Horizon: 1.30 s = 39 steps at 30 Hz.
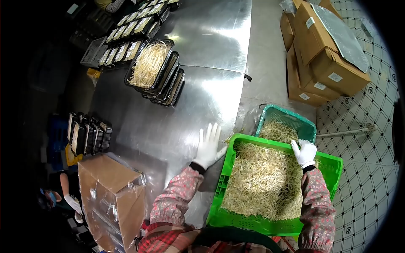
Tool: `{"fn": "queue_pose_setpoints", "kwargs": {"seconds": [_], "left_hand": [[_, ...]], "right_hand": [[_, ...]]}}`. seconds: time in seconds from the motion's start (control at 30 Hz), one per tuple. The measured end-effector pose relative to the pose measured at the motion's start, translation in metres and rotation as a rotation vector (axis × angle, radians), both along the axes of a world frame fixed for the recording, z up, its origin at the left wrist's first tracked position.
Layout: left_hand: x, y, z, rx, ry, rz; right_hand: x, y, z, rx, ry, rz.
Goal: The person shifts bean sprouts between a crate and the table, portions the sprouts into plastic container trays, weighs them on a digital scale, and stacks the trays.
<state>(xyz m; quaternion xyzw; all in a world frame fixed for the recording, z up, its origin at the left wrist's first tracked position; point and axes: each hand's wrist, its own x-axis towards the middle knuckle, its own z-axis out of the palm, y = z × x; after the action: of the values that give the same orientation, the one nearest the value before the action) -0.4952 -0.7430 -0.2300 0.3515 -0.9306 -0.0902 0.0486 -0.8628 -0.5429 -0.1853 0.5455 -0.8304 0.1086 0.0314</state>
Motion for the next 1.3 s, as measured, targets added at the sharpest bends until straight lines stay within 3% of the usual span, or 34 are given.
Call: {"fn": "queue_pose_setpoints", "kwargs": {"seconds": [0.17, 0.23, 0.3, 0.33, 0.37, 0.43, 0.5, 0.53, 0.57, 0.6, 0.67, 0.73, 0.77, 0.83, 0.9, 0.97, 1.03, 1.1, 1.13, 1.23, 1.3], "left_hand": [[-0.088, -0.072, -0.017, -0.097, 0.091, 0.183], [-0.129, -0.080, 0.001, 0.035, 0.091, 0.206], [-0.161, -0.082, -0.001, 0.416, 0.395, 0.051], [-0.172, -0.072, -0.004, 0.830, 0.810, -0.088], [-0.171, -0.074, -0.006, 0.830, 0.804, -0.091], [-0.165, -0.079, -0.012, 1.418, 0.603, -0.245], [-0.144, -0.068, 0.022, 1.036, 0.640, 0.024], [-0.131, -0.077, -0.008, 1.183, 0.907, 0.084], [-0.109, -0.068, 0.028, 1.092, 0.958, 0.232], [-0.091, -0.068, 0.013, 1.001, 1.186, 0.421], [-0.048, -0.061, 0.026, 0.324, 0.999, 0.458], [0.002, -0.042, 0.001, 0.147, 0.923, 0.545], [0.028, -0.027, -0.028, 0.239, 0.996, 0.562], [0.062, 0.029, -0.023, 0.089, 0.502, 0.451], [0.081, 0.082, -0.018, 0.170, 0.447, 0.367], [0.092, 0.131, -0.010, 0.249, 0.438, 0.406], [0.109, 0.173, -0.010, 0.279, 0.387, 0.443], [0.123, 0.208, -0.005, 0.303, 0.353, 0.496], [0.131, 0.223, -0.005, 0.277, 0.303, 0.486], [0.163, 0.266, -0.032, 0.205, 0.213, 0.517], [0.168, 0.289, -0.025, 0.232, 0.177, 0.571]], "right_hand": [[0.002, -0.002, 0.000, 0.000, 0.020, -0.018], [0.002, -0.003, 0.001, -0.006, 0.045, -0.013], [0.001, -0.003, 0.002, 0.014, 0.043, -0.010], [-0.001, -0.003, 0.001, 0.018, 0.059, -0.010], [0.000, -0.003, 0.000, 0.016, 0.055, -0.014], [0.000, -0.003, -0.001, -0.008, 0.058, -0.009], [-0.002, -0.003, -0.001, -0.024, 0.009, 0.010], [-0.002, -0.004, 0.000, -0.034, 0.024, 0.014], [-0.001, -0.004, 0.003, -0.035, 0.040, 0.016], [-0.001, -0.005, 0.004, -0.035, 0.038, 0.007], [-0.001, -0.005, 0.005, -0.028, 0.015, -0.005], [0.001, -0.003, 0.007, -0.003, -0.008, -0.014], [0.001, -0.004, 0.008, 0.009, -0.010, -0.015], [0.001, -0.005, 0.012, 0.048, -0.023, -0.033], [0.000, -0.004, 0.010, 0.083, -0.003, -0.023], [0.001, -0.004, 0.008, 0.026, 0.003, -0.034], [0.004, -0.007, 0.025, 0.194, -0.085, -0.057], [0.006, -0.005, 0.023, 0.094, -0.063, -0.031], [0.006, -0.005, 0.027, 0.195, -0.116, -0.057], [0.006, 0.002, 0.026, 0.105, -0.245, 0.012], [-0.007, 0.017, 0.020, -0.153, -0.399, 0.213]]}}
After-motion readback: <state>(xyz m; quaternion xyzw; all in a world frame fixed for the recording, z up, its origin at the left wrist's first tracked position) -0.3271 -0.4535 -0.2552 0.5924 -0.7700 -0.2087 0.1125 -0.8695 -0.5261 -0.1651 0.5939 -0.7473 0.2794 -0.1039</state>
